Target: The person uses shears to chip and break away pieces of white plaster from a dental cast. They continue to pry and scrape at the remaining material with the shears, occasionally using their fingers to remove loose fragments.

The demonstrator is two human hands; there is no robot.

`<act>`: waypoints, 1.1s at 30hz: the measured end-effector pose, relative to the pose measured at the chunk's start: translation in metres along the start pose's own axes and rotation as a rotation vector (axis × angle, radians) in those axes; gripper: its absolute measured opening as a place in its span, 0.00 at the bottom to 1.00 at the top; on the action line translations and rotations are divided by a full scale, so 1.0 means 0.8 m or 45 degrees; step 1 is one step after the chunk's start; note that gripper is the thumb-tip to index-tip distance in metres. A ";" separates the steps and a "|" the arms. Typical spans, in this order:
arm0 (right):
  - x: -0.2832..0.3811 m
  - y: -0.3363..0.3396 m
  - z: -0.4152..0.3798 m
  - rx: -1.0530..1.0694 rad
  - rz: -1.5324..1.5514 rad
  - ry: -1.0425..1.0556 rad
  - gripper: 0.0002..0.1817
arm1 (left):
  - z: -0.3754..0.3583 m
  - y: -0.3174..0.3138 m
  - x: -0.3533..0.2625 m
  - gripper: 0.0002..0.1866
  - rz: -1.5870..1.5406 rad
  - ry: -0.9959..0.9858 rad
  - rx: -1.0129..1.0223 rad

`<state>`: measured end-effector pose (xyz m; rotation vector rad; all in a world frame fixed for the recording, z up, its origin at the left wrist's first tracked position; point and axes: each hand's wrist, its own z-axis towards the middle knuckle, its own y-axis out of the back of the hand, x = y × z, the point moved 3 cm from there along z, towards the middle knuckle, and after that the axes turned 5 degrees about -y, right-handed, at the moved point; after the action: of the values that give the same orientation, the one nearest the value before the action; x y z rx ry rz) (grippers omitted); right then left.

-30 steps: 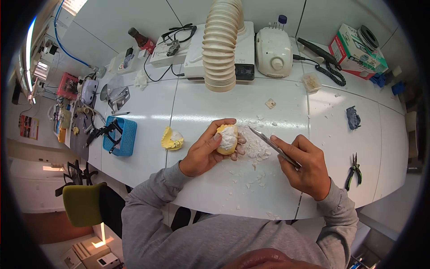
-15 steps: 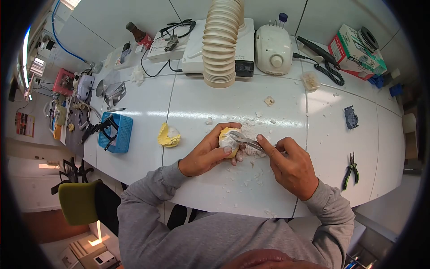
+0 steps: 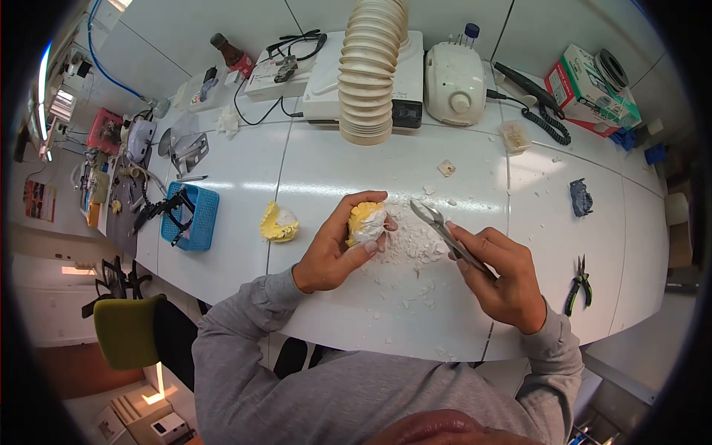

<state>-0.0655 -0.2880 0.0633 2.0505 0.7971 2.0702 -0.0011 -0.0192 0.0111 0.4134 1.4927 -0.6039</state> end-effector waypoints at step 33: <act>-0.008 -0.044 -0.008 0.702 1.101 -0.803 0.35 | 0.013 0.021 -0.013 0.29 0.573 -0.247 0.028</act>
<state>-0.0806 -0.2630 0.0423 3.5595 0.4069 1.2847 0.0174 -0.0110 0.0204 0.6656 1.1583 -0.2924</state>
